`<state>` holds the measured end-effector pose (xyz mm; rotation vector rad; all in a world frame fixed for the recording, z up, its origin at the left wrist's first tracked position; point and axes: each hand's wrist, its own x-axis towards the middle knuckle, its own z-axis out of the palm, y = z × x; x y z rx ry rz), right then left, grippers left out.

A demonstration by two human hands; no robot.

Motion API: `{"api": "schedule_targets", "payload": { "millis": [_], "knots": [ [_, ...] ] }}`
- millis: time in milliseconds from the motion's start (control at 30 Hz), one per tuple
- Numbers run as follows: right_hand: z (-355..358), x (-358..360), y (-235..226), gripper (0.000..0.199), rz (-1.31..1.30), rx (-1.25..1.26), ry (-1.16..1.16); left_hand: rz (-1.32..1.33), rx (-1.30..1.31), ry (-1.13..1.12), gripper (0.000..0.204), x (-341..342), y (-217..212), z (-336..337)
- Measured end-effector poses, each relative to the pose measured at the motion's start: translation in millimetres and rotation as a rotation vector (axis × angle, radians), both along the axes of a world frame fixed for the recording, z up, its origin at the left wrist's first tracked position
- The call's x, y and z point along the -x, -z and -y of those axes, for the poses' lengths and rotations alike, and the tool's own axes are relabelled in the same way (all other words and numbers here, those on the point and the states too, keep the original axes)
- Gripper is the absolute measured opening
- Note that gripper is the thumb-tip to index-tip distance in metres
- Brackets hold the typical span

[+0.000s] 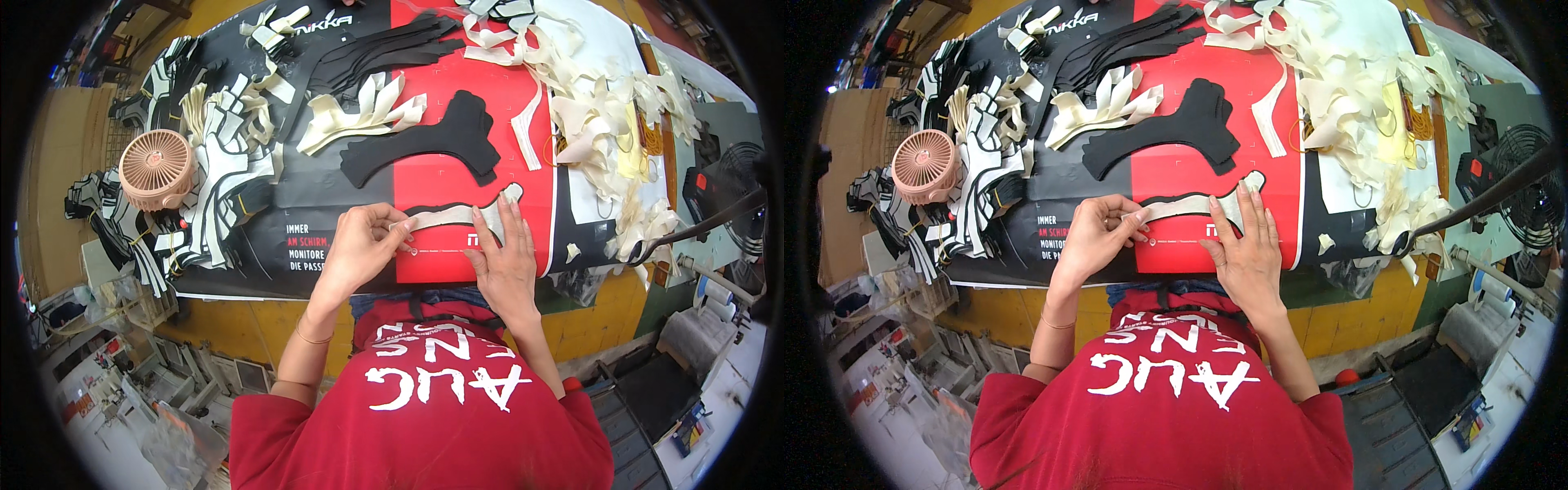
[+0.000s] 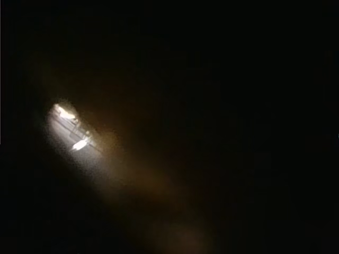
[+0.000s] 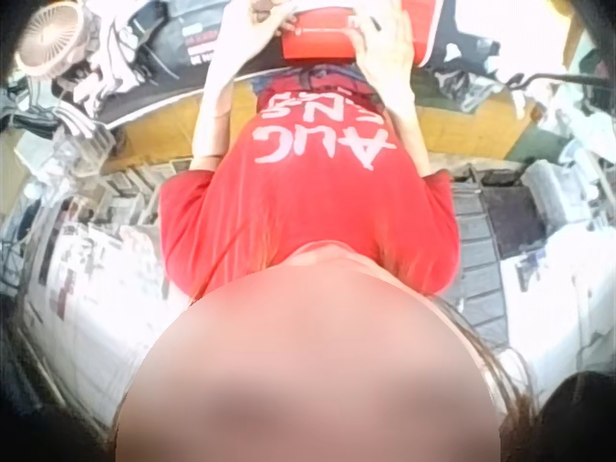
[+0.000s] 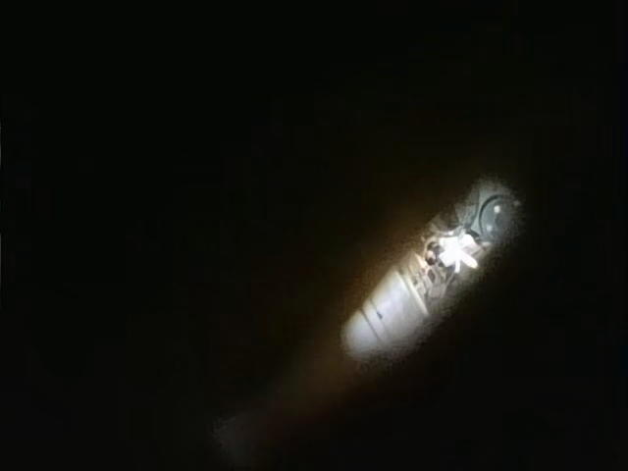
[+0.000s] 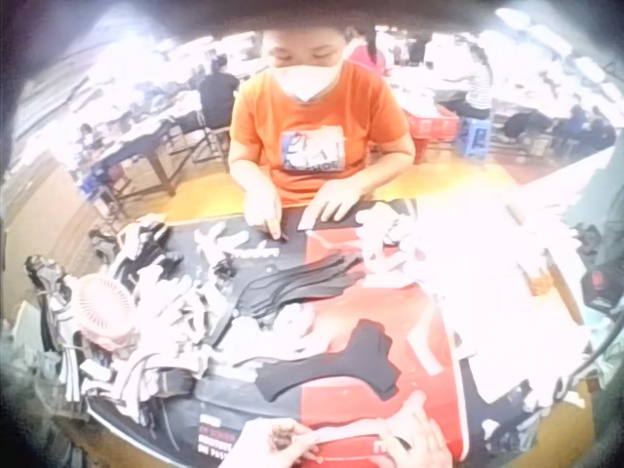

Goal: The person assembles footwear parts by hand, aligning white and black fabric pieces and using red-handled shears to trim edges. They repeatedly pick, align, and cut pieces on a red and black work surface, with a coworker visible across the table also working on similar parts.

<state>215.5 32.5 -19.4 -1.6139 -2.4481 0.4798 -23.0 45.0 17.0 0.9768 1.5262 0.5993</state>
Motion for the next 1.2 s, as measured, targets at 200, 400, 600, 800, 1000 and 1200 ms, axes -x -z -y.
{"api": "schedule_targets", "payload": {
  "millis": [200,400,600,800,1000,1200],
  "knots": [
    [0,1,0,0.055,0.003,0.017,0.006,-0.148,-0.064,-0.143,0.019,-6,9,8],
    [1,1,1,0.054,0.008,-0.006,0.004,-0.193,-0.105,-0.187,0.017,-12,13,10],
    [1,2,0,0.052,0.007,-0.01,0.014,-0.237,-0.119,-0.206,0.018,-13,14,11],
    [1,4,-1,0.051,0.037,-0.016,-0.011,-0.37,-0.103,-0.277,0.022,-7,15,21],
    [1,5,-2,0.05,0.01,-0.025,-0.01,-0.665,-0.238,-0.262,0.018,11,13,45],
    [2,4,0,0.05,0.004,-0.041,-0.01,-0.704,-0.555,-0.193,0.026,3,21,56]
  ]
}}
